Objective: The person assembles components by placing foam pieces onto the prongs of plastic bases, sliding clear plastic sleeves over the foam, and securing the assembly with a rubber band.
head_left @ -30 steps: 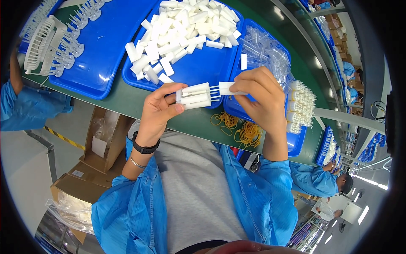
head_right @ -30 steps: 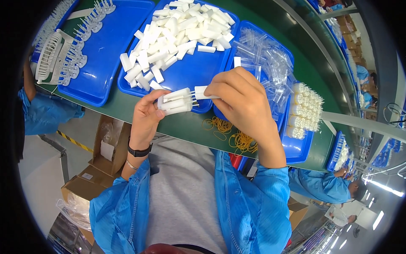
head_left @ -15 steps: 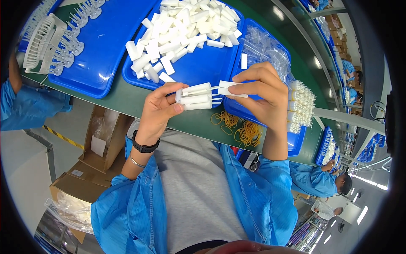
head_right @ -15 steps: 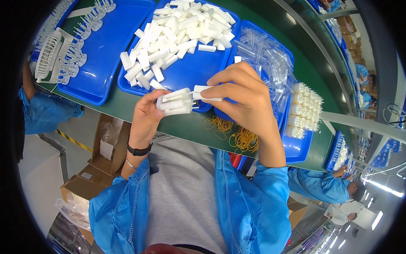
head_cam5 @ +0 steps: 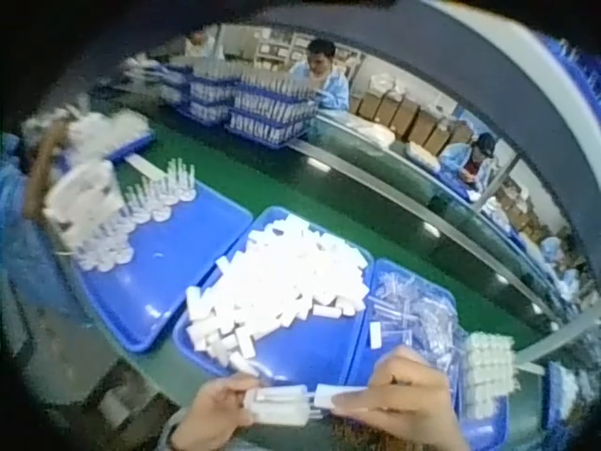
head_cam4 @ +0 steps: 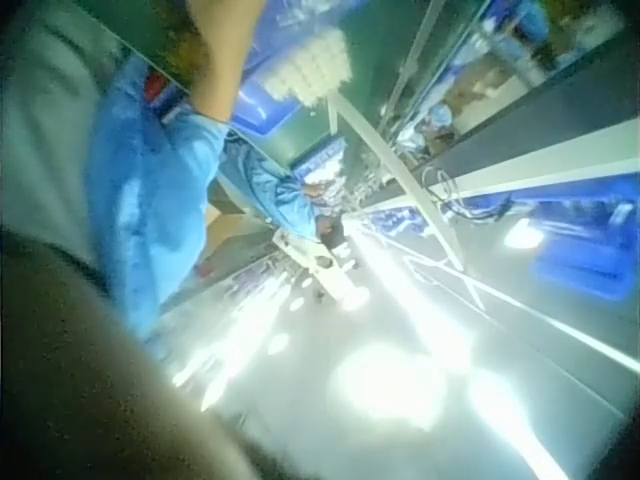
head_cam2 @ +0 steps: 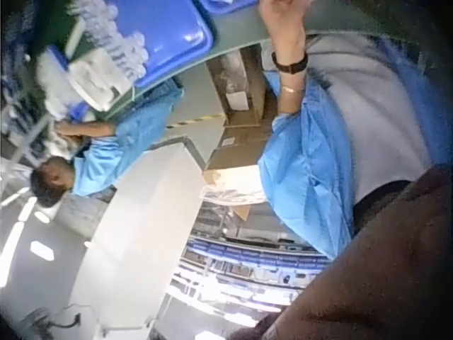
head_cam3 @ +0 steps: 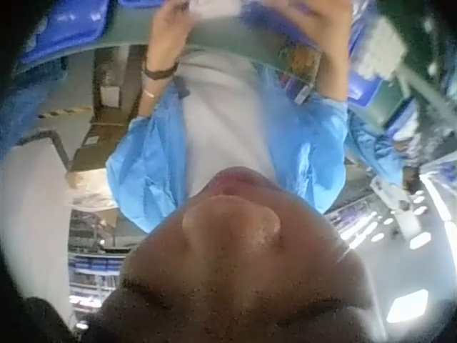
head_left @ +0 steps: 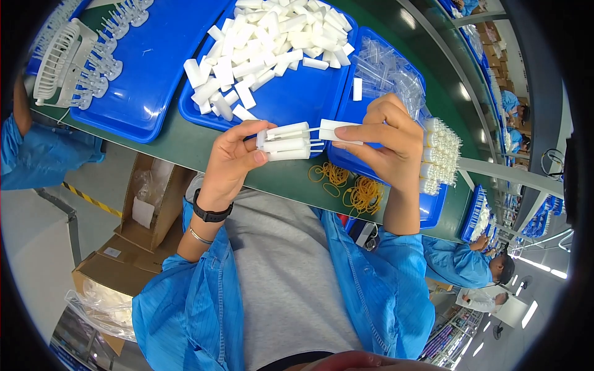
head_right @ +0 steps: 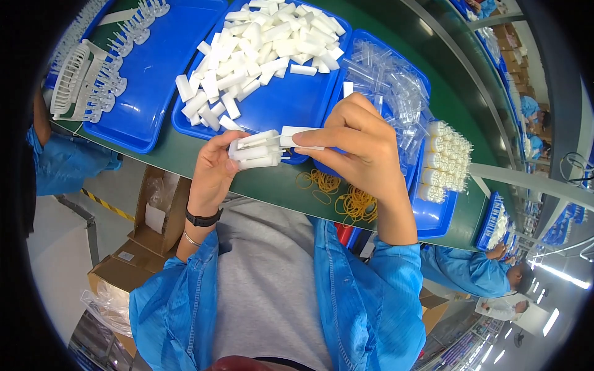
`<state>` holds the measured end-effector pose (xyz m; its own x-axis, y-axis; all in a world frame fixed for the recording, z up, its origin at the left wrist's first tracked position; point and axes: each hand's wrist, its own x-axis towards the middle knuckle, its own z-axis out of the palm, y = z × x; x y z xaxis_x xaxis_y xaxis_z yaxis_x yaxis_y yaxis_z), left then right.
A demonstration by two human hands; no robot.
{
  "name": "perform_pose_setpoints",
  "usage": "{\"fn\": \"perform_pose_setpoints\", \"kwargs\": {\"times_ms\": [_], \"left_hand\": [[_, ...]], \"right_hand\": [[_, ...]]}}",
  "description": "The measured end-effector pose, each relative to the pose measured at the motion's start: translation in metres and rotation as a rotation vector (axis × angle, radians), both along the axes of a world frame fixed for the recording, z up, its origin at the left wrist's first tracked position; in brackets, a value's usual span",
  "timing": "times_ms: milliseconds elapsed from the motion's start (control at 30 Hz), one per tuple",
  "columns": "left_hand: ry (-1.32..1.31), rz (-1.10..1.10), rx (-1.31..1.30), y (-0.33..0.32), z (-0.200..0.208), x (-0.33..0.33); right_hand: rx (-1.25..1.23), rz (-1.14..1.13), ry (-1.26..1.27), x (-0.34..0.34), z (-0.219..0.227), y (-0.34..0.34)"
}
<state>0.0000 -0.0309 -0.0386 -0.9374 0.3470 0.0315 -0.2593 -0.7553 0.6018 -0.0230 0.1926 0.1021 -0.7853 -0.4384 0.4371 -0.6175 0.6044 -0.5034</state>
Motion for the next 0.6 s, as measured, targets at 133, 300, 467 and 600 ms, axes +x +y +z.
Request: {"fn": "perform_pose_setpoints", "kwargs": {"times_ms": [133, 300, 467, 600], "left_hand": [[0.019, 0.004, -0.001, -0.0013, -0.0033, -0.0004], [0.013, 0.0, 0.002, 0.0001, -0.0013, 0.0001], [0.024, 0.004, 0.011, 0.0001, -0.0021, -0.0004], [0.031, 0.001, 0.005, -0.0003, -0.0005, -0.0005]], "right_hand": [[-0.006, 0.007, -0.048, -0.0028, 0.0004, 0.0031], [0.048, 0.065, 0.101, -0.0031, 0.0, 0.0039], [0.184, 0.09, 0.28, 0.0004, 0.0007, 0.0039], [0.206, 0.079, 0.305, -0.0007, -0.0001, 0.0052]]}}
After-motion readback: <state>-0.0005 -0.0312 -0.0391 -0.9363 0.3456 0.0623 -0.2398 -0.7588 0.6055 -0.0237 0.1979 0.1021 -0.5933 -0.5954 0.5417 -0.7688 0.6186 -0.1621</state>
